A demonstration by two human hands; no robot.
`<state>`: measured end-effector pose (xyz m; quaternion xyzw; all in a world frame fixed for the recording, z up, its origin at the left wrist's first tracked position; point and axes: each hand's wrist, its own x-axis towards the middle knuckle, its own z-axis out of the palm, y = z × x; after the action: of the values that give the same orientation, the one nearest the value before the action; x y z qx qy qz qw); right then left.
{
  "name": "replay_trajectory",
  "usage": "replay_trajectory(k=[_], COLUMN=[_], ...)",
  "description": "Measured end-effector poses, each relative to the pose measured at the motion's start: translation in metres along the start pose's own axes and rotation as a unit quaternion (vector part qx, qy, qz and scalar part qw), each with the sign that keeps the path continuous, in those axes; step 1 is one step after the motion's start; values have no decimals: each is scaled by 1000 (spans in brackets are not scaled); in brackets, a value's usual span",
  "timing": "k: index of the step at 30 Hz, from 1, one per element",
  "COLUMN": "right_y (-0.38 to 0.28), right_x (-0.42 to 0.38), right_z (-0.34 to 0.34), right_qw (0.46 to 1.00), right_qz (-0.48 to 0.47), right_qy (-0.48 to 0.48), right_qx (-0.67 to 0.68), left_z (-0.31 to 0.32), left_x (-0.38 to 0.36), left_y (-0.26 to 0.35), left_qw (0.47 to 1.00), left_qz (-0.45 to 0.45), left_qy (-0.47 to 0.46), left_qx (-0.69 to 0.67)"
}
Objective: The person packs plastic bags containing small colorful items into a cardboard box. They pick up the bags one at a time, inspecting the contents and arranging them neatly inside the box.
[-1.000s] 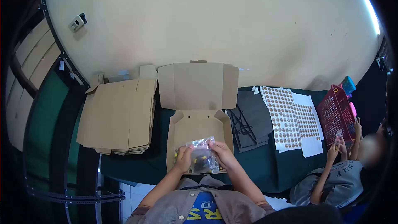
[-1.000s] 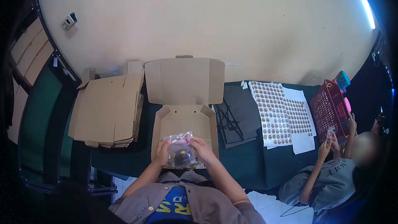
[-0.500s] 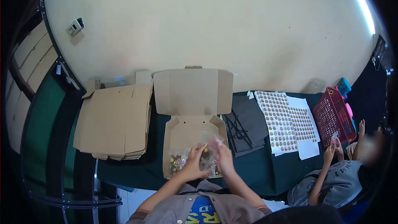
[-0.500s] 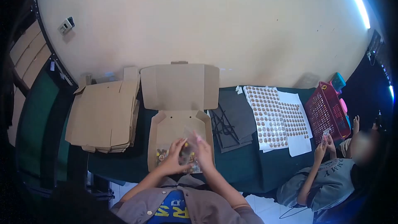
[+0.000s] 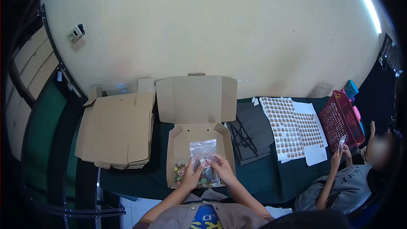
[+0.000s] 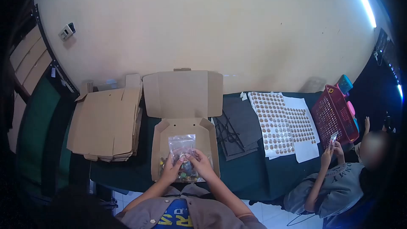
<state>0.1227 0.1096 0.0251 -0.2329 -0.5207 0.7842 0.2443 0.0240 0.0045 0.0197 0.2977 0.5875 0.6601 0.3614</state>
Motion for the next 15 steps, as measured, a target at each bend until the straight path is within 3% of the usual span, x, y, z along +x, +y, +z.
replay_trajectory(k=[5, 6, 7, 9, 11, 12, 15], right_y=[-25, -23, -23, -31, -18, -14, 3], right_x=[0, 5, 5, 4, 8, 7, 2], right_z=[-13, -19, -27, -39, -55, -59, -59], right_qw=[993, 996, 996, 993, 995, 996, 997], right_qz=[66, 0, 0, 22, -9, 11, 62], right_qy=[92, 80, 81, 114, 97, 83, 27], right_qx=[-33, -49, -49, -13, -29, -13, 28], left_z=[-11, -14, -17, -25, -33, -39, -53], left_x=[4, 5, 7, 15, 18, 30, 34], left_y=[16, 17, 17, 21, 32, 4, 19], left_qw=[995, 987, 975, 983, 986, 989, 990], left_qz=[-12, 24, 60, 45, -111, 15, 1], left_qy=[-96, -137, -178, -165, -84, -27, 28], left_qx=[35, 76, 115, 66, -87, -144, -139])
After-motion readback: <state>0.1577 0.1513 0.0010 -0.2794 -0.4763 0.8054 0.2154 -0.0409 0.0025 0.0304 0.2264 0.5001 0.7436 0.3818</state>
